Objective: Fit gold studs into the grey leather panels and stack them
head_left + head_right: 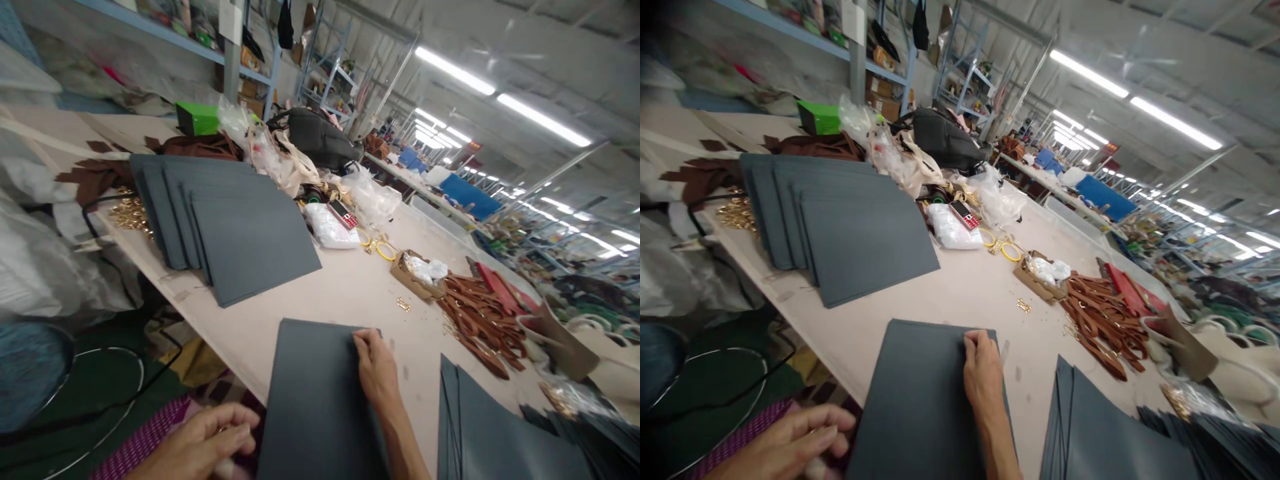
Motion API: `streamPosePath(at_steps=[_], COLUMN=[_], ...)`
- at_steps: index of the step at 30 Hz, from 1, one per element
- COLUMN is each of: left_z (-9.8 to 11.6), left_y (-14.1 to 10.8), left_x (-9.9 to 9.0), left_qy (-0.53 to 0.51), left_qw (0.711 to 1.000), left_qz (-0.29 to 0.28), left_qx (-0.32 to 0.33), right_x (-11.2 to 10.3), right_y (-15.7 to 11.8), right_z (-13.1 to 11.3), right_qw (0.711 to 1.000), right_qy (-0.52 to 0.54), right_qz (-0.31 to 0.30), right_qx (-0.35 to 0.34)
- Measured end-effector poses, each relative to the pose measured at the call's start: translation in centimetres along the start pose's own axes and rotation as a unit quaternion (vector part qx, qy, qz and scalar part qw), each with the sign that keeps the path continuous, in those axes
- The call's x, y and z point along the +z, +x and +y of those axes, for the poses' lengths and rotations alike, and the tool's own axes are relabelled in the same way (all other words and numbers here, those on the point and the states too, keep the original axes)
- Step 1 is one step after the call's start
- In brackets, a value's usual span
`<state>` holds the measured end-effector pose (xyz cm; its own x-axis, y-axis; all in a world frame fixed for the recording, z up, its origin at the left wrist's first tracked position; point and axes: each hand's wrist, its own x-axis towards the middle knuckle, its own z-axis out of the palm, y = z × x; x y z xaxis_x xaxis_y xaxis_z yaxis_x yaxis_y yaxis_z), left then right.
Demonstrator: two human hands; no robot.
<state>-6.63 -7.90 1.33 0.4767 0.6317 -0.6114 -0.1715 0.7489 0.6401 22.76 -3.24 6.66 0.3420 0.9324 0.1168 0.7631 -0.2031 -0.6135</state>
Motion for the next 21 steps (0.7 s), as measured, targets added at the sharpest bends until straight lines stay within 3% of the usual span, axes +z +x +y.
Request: streamPosePath(at_steps=[4,7,13,17,21], left_z=[0.6,1.2,3.4,4.2,4.2], left_y=[-0.6,-1.0,-1.3,-0.6,-0.3], left_x=[1.0,2.3,4.7,5.8,6.5], left_qy=[-0.001,-0.035,-0.081,-0.025,0.000], left_qw=[0.992,0.985,0.969,0.982,0.991], left_qz=[-0.116,-0.156,-0.228,-0.188,-0.130], left_qx=[0.058,0.069,0.039,-0.001,-0.026], right_x=[0.2,0.0,-0.5,-0.6,-0.5], right_y=[-2.5,-4.9,-7.1,-6.8,-6.9], right_z=[-3.2,-3.9,-3.4,-3.6,-3.7], right_qw=[0.984,0.965,0.935,0.913,0.912], right_qy=[0.130,0.152,0.194,0.238,0.233], right_qz=[-0.119,-0.201,-0.259,-0.291,-0.299], right_qx=[0.022,0.074,0.145,0.161,0.154])
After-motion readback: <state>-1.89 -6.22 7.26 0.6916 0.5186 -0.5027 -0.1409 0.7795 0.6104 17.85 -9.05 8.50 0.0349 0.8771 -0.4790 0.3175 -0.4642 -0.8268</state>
